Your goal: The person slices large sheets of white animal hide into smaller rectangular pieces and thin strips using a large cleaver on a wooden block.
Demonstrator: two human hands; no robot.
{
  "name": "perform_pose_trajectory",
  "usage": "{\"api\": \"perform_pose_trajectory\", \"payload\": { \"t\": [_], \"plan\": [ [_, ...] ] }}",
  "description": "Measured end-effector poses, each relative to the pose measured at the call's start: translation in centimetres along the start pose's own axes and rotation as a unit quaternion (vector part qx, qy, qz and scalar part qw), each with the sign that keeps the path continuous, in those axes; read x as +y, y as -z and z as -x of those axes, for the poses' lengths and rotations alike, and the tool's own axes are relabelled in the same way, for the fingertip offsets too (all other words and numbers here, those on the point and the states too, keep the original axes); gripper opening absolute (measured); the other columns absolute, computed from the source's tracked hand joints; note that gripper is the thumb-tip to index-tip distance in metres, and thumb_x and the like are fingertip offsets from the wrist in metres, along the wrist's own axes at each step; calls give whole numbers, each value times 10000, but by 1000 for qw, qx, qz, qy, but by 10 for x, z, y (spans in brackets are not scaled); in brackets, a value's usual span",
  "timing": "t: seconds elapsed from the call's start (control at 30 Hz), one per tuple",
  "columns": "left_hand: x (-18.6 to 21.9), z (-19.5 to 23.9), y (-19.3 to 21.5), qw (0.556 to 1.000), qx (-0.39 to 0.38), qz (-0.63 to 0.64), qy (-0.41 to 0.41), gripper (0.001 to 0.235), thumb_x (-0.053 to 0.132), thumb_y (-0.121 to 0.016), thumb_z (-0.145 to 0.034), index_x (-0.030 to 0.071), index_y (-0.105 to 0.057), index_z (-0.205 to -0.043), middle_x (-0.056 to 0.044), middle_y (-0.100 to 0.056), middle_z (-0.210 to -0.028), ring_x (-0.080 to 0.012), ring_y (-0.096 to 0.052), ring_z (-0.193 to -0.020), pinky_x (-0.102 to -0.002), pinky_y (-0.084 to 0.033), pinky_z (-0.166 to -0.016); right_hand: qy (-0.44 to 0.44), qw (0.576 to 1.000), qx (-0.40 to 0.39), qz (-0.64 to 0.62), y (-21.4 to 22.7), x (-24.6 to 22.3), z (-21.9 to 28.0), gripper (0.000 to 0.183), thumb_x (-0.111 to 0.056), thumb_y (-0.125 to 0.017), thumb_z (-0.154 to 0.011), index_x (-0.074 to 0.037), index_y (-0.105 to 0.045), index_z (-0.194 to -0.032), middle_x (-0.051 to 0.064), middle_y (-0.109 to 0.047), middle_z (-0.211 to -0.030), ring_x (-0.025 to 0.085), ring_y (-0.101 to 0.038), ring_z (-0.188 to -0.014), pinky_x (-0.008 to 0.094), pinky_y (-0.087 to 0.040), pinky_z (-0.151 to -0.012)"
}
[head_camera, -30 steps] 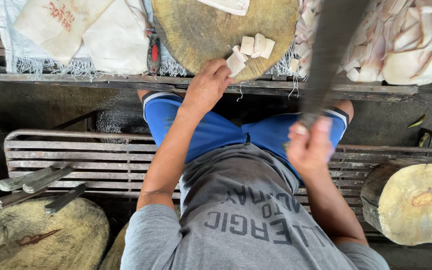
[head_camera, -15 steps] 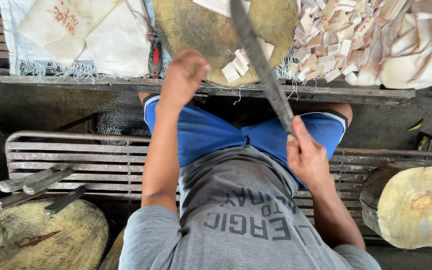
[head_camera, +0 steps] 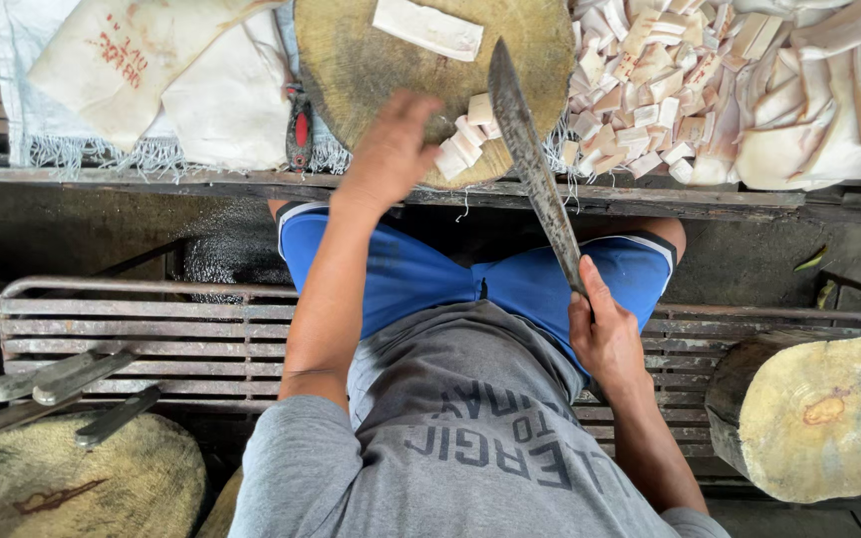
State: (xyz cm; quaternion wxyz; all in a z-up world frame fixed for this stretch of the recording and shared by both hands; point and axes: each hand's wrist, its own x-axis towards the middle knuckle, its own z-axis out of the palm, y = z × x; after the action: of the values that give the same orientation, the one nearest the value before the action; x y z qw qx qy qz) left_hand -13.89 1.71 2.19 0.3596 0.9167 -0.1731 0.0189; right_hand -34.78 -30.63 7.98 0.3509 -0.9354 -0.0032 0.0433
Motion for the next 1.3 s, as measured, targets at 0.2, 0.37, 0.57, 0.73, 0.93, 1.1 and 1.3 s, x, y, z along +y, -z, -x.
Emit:
{"api": "perform_pose_trajectory", "payload": {
  "t": [0.2,0.37,0.57,0.73,0.93,1.1,1.3],
  "plan": [
    [-79,-38,38,958,284,30,2,435,-133,-555,-886,51,-599,-1277,-199,-645,-1317,-357,-626,-1312,-428,-508,-1173,86,992,-77,54,2,-4,3,623,-41,-644,-934,-165,-493,-1526,194,-726,-846,323,-684,-579,419,-554,-533],
    [-70,-70,30,992,21,-64,103,429,22,-631,-1007,123,-641,-1424,-180,-692,-1278,-350,-607,-1289,-456,-475,-1190,146,981,-7,124,6,12,-43,591,-51,-669,-964,-160,-522,-1526,200,-710,-895,384,-658,-632,466,-536,-573],
    [-25,-108,-6,987,-14,-160,3,715,190,-856,-705,-1,-582,-1337,-215,-600,-1303,-416,-449,-1306,-608,-246,-1116,92,982,95,137,24,44,-103,525,-13,-632,-1031,-43,-528,-1545,194,-687,-815,342,-654,-635,437,-534,-623],
    [-1,-103,10,962,-174,-145,151,371,177,-793,-868,101,-646,-1199,-134,-628,-1296,-317,-523,-1280,-466,-376,-1156,-72,988,100,-89,20,44,-96,559,0,-557,-1037,-35,-470,-1588,102,-682,-792,139,-628,-617,304,-540,-597],
    [29,-78,-9,942,-290,135,103,360,282,-766,-868,156,-659,-1188,-62,-687,-1256,-223,-638,-1174,-435,-484,-1067,-99,974,82,-186,-5,30,-71,611,-33,-570,-1016,-58,-424,-1609,62,-680,-791,88,-605,-634,294,-543,-594],
    [46,-55,-25,976,-207,-20,60,616,297,-856,-751,89,-597,-1270,-152,-598,-1330,-356,-545,-1245,-528,-400,-1098,-51,993,69,-85,-17,21,-59,629,-44,-618,-997,-98,-427,-1594,171,-730,-851,245,-733,-739,361,-580,-682],
    [46,-9,-19,984,-136,-102,55,593,269,-836,-792,62,-569,-1279,-177,-578,-1276,-395,-540,-1220,-522,-463,-1016,34,997,66,26,-17,9,-59,626,-35,-622,-995,-110,-455,-1594,279,-724,-985,391,-732,-820,424,-583,-739]
  ]
}}
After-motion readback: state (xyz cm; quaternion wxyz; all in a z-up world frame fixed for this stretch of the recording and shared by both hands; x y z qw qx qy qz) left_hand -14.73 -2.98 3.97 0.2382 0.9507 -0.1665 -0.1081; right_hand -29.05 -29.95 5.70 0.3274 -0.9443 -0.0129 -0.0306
